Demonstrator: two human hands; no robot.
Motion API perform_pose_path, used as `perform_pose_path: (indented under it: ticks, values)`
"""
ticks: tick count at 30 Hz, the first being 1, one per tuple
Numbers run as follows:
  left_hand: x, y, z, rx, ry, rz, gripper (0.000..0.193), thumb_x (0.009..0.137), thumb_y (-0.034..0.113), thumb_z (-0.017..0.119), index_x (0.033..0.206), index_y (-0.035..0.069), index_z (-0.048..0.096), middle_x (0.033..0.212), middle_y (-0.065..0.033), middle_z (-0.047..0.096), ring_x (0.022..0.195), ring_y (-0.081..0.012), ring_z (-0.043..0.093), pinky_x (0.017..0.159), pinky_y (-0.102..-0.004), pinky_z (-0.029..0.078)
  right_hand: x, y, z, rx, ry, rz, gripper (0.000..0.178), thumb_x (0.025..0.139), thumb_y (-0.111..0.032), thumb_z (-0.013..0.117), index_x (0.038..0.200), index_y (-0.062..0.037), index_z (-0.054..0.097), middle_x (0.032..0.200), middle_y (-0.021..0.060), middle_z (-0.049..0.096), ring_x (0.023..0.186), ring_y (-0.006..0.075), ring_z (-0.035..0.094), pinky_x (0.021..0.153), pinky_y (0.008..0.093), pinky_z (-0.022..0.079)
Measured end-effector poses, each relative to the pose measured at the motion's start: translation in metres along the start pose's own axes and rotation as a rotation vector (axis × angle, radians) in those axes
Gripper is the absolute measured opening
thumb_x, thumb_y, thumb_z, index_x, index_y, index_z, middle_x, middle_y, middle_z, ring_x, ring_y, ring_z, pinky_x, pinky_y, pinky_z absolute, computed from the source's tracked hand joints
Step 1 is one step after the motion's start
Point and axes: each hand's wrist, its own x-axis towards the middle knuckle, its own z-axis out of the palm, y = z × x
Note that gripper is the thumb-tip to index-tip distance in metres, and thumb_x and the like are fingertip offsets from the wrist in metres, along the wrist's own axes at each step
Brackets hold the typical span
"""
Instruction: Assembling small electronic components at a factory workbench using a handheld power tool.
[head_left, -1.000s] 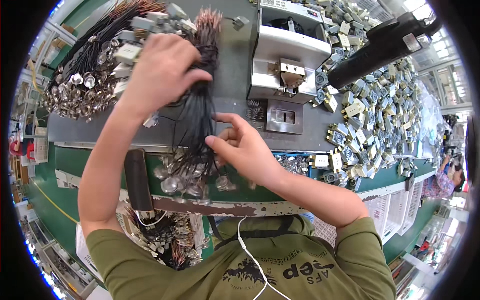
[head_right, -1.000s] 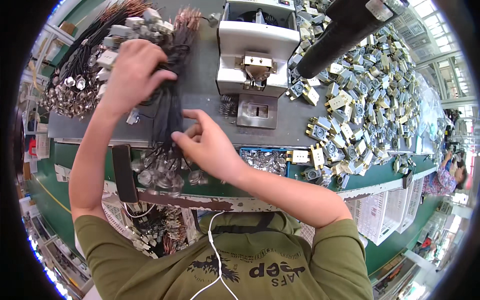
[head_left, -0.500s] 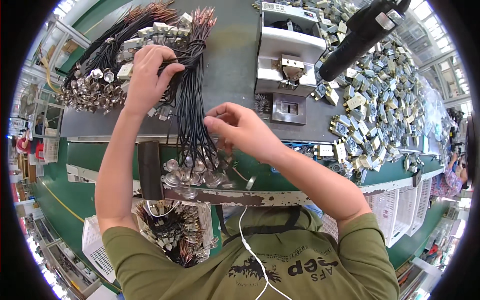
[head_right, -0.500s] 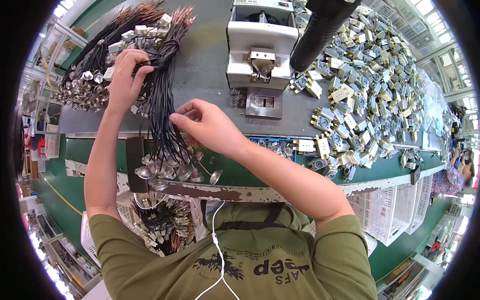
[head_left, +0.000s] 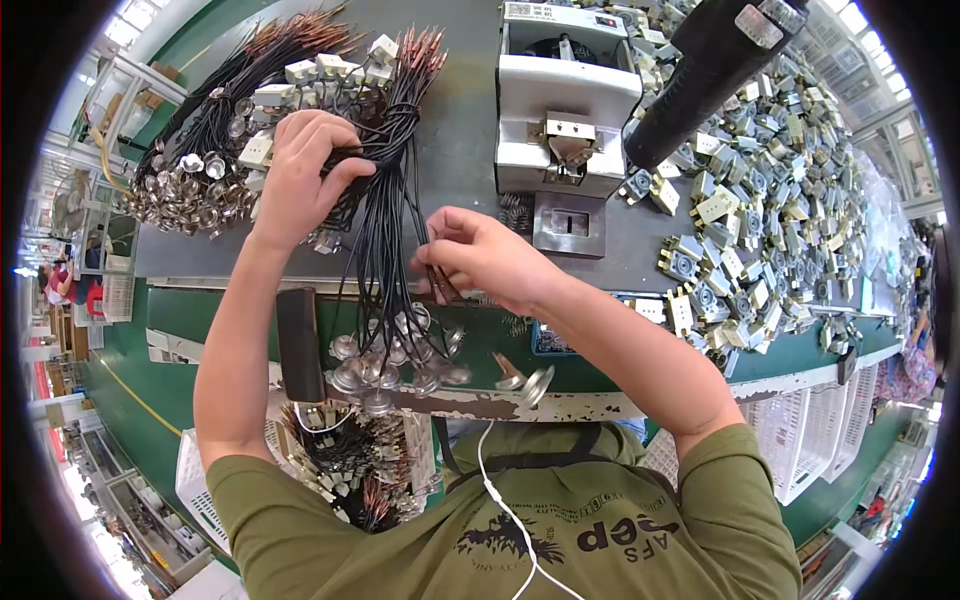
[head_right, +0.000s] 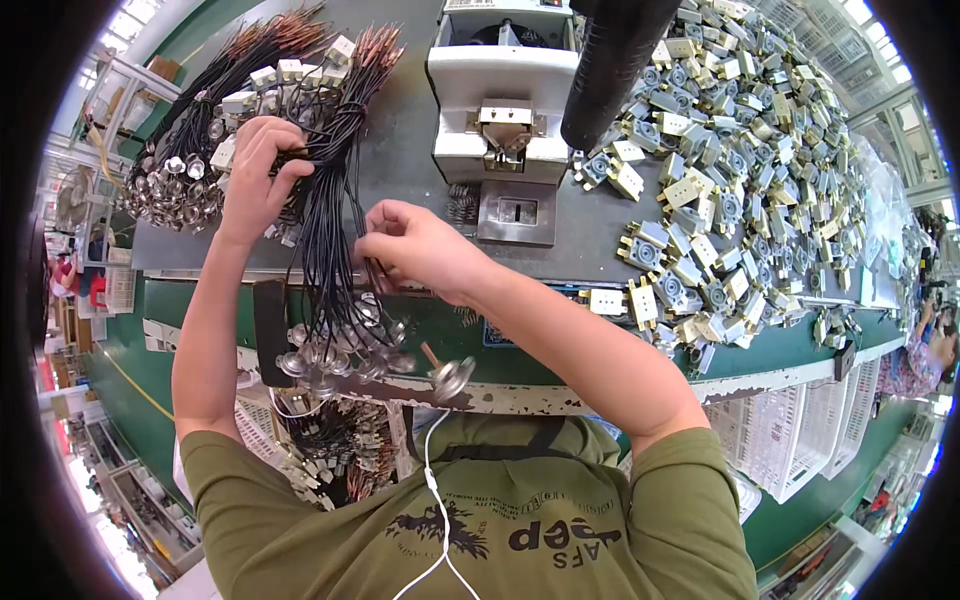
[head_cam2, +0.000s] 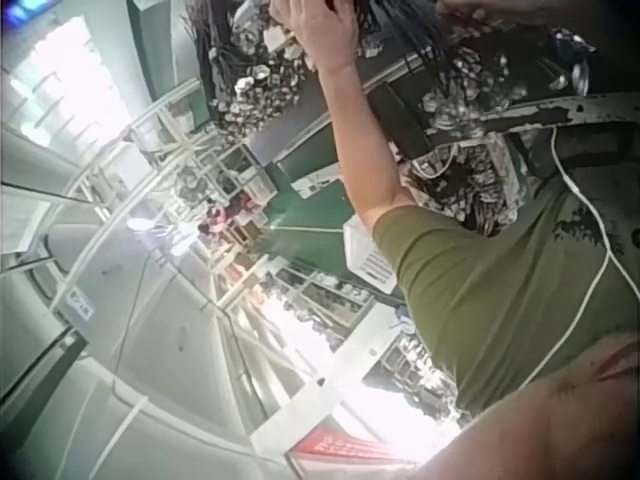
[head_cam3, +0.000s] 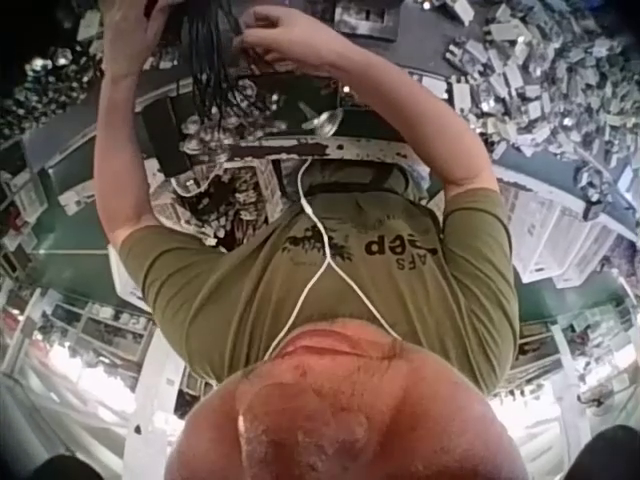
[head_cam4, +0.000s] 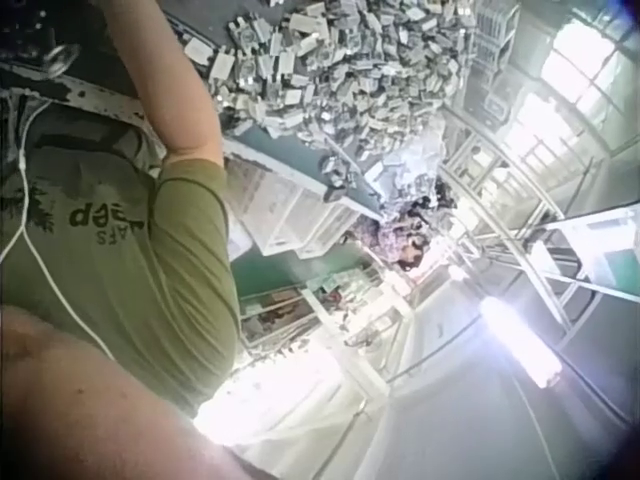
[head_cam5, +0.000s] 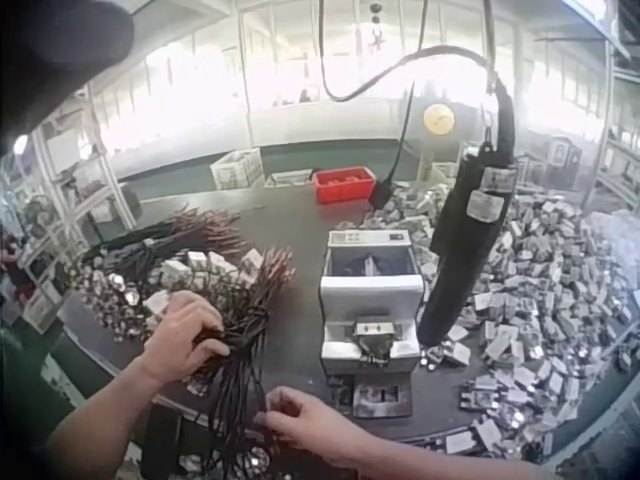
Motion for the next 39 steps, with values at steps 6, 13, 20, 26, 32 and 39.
perform_pose_path:
  ticks: [6,13,20,26,32,39]
  values:
    - [0.002,-0.006,-0.005,-0.011,-0.037,0.011,0.028,0.082,0.021,0.08,0.095,0.005,0.062,0.098,-0.0067,0.068,0.102,-0.029,0.062,0.097,-0.0422,0.043,-0.012,-0.014,-0.006,-0.11,0.047,0.048,0.02,0.101,-0.017,0.068,0.113,-0.0036,0.06,0.097,0.0072,0.07,0.079,0.0147,0.07,0.062,0.0291,0.056]
    - [0.003,-0.007,-0.003,-0.008,-0.067,0.037,0.03,0.082,0.022,0.081,0.096,0.005,0.062,0.099,-0.0071,0.069,0.104,-0.0298,0.062,0.098,-0.0423,0.043,-0.023,-0.025,-0.02,-0.166,0.013,0.105,0.024,0.104,-0.012,0.062,0.123,-0.0014,0.054,0.107,0.0097,0.069,0.087,0.0167,0.073,0.062,0.029,0.059]
    - [0.003,-0.001,-0.005,0.021,-0.085,0.025,0.031,0.082,0.024,0.082,0.096,0.005,0.062,0.1,-0.007,0.069,0.104,-0.0305,0.062,0.098,-0.0424,0.044,-0.039,-0.011,-0.007,-0.842,0.037,-0.114,0.083,0.082,-0.034,0.089,0.145,-0.0078,0.04,0.1,0.0095,0.068,0.081,0.0145,0.062,0.07,0.0335,0.053]
    - [0.009,0.003,-0.007,0.033,-0.146,0.021,0.031,0.084,0.024,0.08,0.099,0.005,0.061,0.105,-0.0086,0.068,0.107,-0.0317,0.061,0.1,-0.0433,0.043,-0.061,-0.003,0.007,-0.711,0.148,-0.068,0.084,0.093,-0.03,0.078,0.159,-0.0097,0.03,0.094,0.0087,0.069,0.066,0.014,0.061,0.065,0.0329,0.051]
    - [0.014,0.019,-0.014,0.047,-0.236,-0.076,0.036,0.087,0.026,0.081,0.11,0.004,0.064,0.109,-0.0124,0.068,0.115,-0.0361,0.06,0.108,-0.0475,0.042,-0.097,-0.049,-0.04,-0.979,0.083,-0.102,0.055,0.097,-0.007,0.06,0.151,-0.0109,0.048,0.091,0.0111,0.076,0.058,0.0159,0.066,0.057,0.0325,0.053]
    - [0.048,0.084,0.0,-0.051,-0.308,0.051,0.031,0.084,0.016,0.08,0.11,0.006,0.067,0.11,-0.0112,0.069,0.11,-0.0329,0.063,0.1,-0.0428,0.049,-0.122,-0.03,-0.04,-1.187,0.153,-0.125,0.053,0.094,-0.007,0.064,0.145,-0.0105,0.053,0.082,0.0152,0.07,0.072,0.0359,0.068,0.066,0.0434,0.051]
